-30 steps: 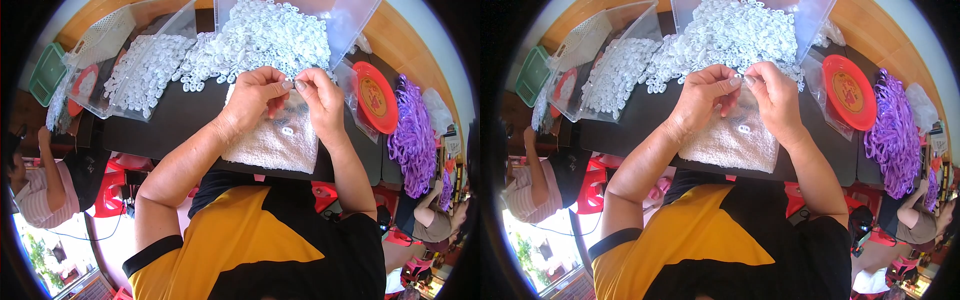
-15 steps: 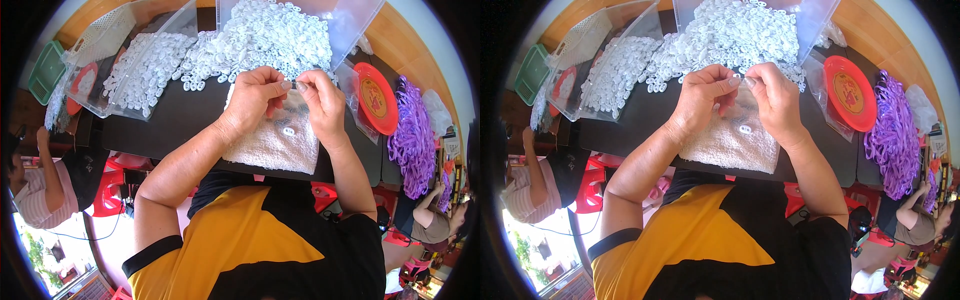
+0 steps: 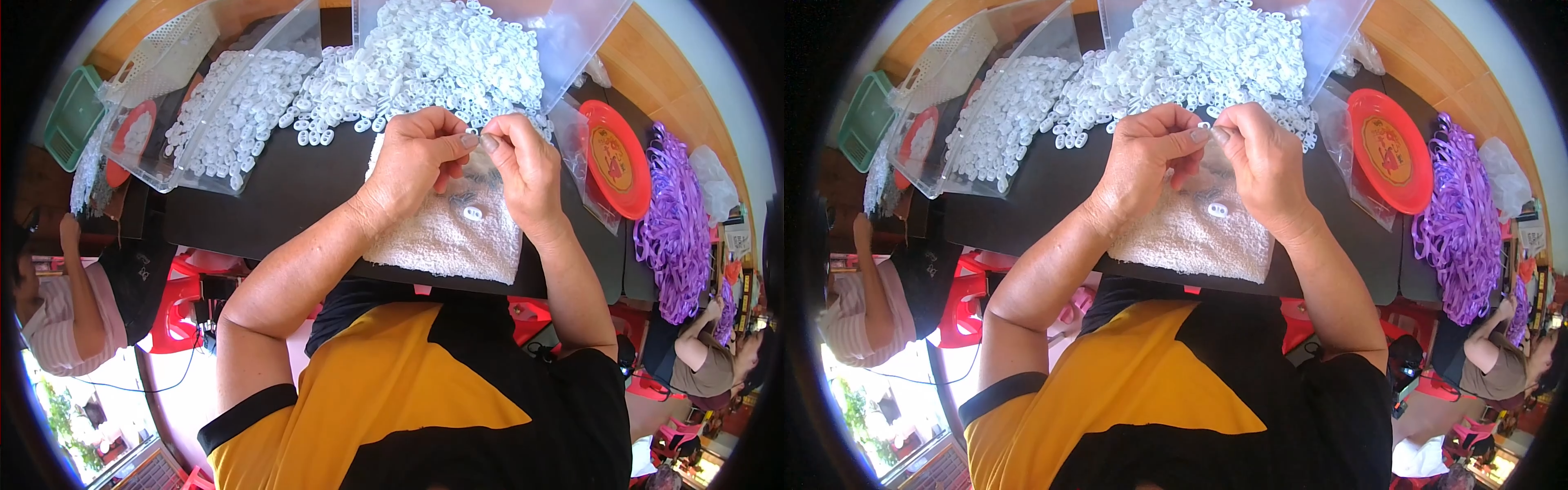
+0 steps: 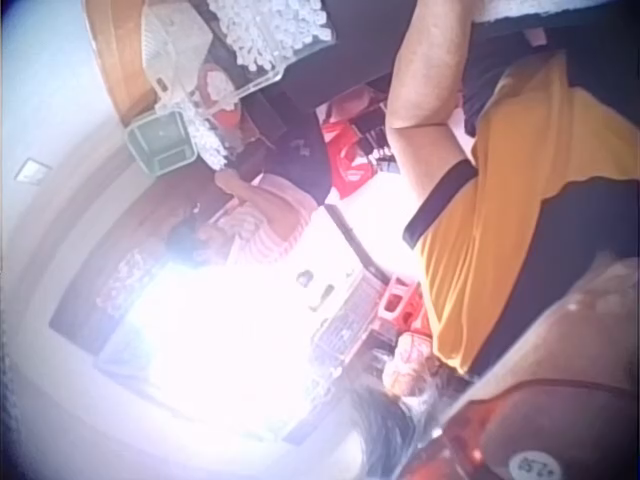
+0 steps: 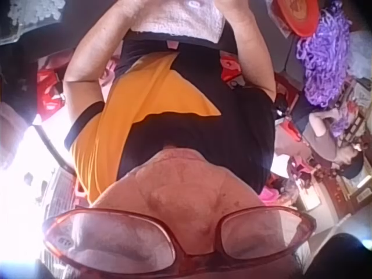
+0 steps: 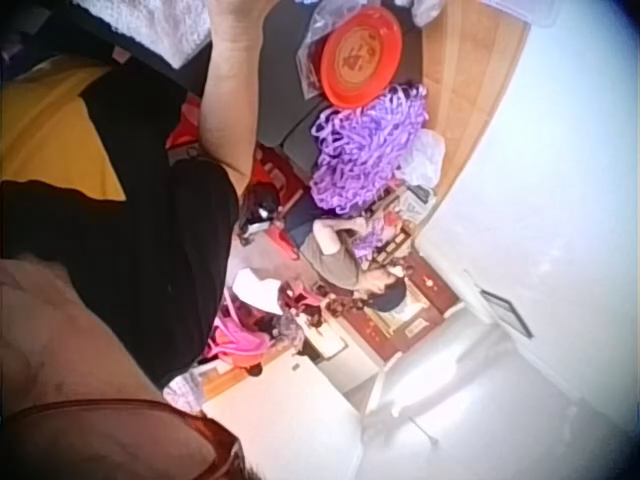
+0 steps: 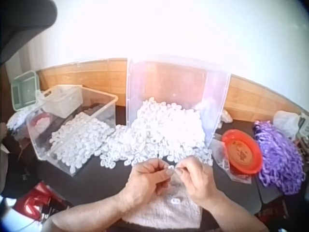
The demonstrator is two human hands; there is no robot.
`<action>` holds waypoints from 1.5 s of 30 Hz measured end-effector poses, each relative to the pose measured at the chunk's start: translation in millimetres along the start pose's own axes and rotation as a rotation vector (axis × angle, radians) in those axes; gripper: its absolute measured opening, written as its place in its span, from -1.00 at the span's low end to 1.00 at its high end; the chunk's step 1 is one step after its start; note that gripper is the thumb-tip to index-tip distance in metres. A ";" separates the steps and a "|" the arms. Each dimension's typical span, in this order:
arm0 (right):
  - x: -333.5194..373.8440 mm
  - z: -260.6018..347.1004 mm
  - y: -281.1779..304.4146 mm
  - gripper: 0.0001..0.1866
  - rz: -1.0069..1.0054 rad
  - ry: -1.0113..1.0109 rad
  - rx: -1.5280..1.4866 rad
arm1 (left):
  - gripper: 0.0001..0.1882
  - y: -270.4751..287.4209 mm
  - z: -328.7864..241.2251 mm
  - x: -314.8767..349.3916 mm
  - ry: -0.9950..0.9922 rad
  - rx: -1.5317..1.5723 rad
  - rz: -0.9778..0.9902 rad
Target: Inspecting and sorting small white plastic buttons at a manufacturing workbench.
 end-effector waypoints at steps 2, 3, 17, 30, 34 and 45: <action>0.7 -4.4 -0.3 -0.94 -0.007 -0.054 -0.057 | -0.89 0.3 0.0 0.7 -0.003 -0.001 -0.001; 1.1 -5.0 -0.7 -0.94 -0.007 -0.056 -0.056 | -0.89 0.4 -0.2 0.5 -0.011 -0.022 -0.005; 11.5 -31.5 -4.3 -0.90 -0.139 -0.377 -0.397 | -0.91 2.6 -1.2 1.3 -0.019 -0.005 -0.050; 4.3 -26.9 4.8 -0.95 -0.067 -0.252 -0.262 | -0.91 1.0 1.6 -1.4 0.015 -0.025 -0.012; 3.7 -20.9 2.7 -0.96 -0.053 -0.249 -0.180 | -0.93 3.8 1.1 -1.7 0.000 -0.083 -0.036; 9.9 -27.0 -1.6 -0.89 -0.140 -0.379 -0.379 | -0.92 3.5 -4.6 3.1 -0.088 -0.068 -0.113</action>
Point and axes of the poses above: each hand's wrist, its own x-axis away from the middle knuckle, its own y-axis out of the back of the hand, z = x × y, the point moved 10 cm from there along -x, towards the middle knuckle, and after that the axes turned 10 degrees about -x, right-handed, at the moved point
